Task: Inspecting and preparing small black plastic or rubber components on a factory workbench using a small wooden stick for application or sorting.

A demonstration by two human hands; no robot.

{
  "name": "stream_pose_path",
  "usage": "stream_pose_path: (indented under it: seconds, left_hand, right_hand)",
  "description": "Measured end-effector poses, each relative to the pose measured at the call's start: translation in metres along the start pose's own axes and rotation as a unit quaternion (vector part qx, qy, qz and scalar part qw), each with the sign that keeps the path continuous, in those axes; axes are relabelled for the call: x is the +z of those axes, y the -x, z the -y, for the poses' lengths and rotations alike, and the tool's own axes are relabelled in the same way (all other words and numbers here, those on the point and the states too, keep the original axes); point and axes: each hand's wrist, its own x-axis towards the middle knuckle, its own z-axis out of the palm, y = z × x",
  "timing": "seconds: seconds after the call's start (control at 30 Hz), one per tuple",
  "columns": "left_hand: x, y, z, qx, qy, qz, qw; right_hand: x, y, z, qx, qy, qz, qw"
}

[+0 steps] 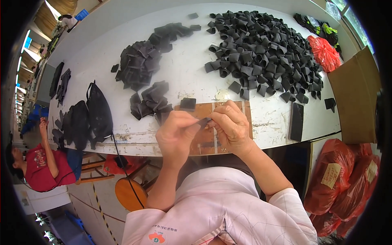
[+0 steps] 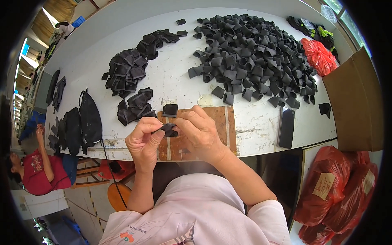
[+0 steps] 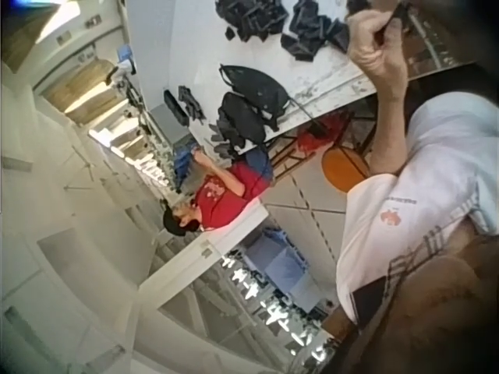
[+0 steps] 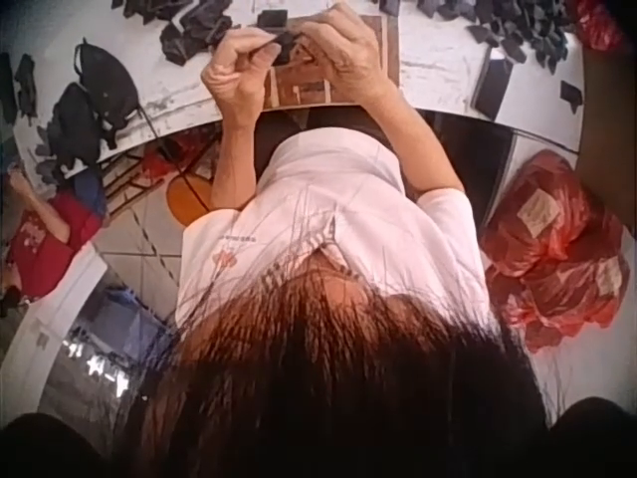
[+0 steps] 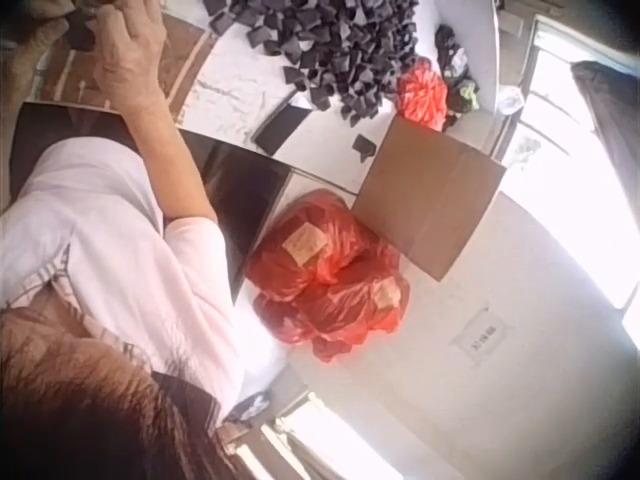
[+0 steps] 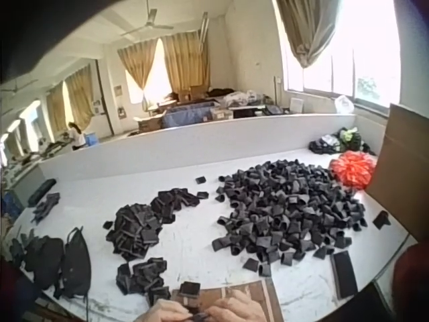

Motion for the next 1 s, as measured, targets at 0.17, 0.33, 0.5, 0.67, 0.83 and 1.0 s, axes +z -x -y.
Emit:
stream_pose_path:
  seconds: [0.17, 0.33, 0.5, 0.67, 0.83, 1.0]
  left_hand:
    - [-0.004, -0.001, 0.018, 0.016, -0.001, 0.012, 1.000]
    - [-0.017, -0.008, 0.070, -0.065, -0.143, 0.008, 0.987]
    - [-0.010, -0.022, 0.118, 0.063, -0.479, 0.176, 0.858]
    - [-0.019, -0.026, 0.145, 0.057, -0.556, 0.235, 0.795]
    - [-0.025, -0.023, 0.125, 0.091, -0.406, 0.040, 0.908]
    - [-0.014, 0.004, 0.048, -0.307, 0.004, 0.028, 0.951]
  right_hand:
    - [-0.004, -0.006, -0.005, 0.004, -0.010, 0.053, 0.999]
    - [-0.035, -0.043, -0.026, 0.391, -0.332, -0.083, 0.855]
    - [-0.018, 0.031, -0.031, 0.473, -0.229, -0.008, 0.851]
    - [-0.008, 0.065, -0.013, 0.530, -0.229, 0.052, 0.815]
    - [0.005, 0.049, 0.011, 0.431, -0.163, 0.091, 0.883]
    - [0.017, 0.038, 0.023, 0.293, -0.042, 0.047, 0.954]
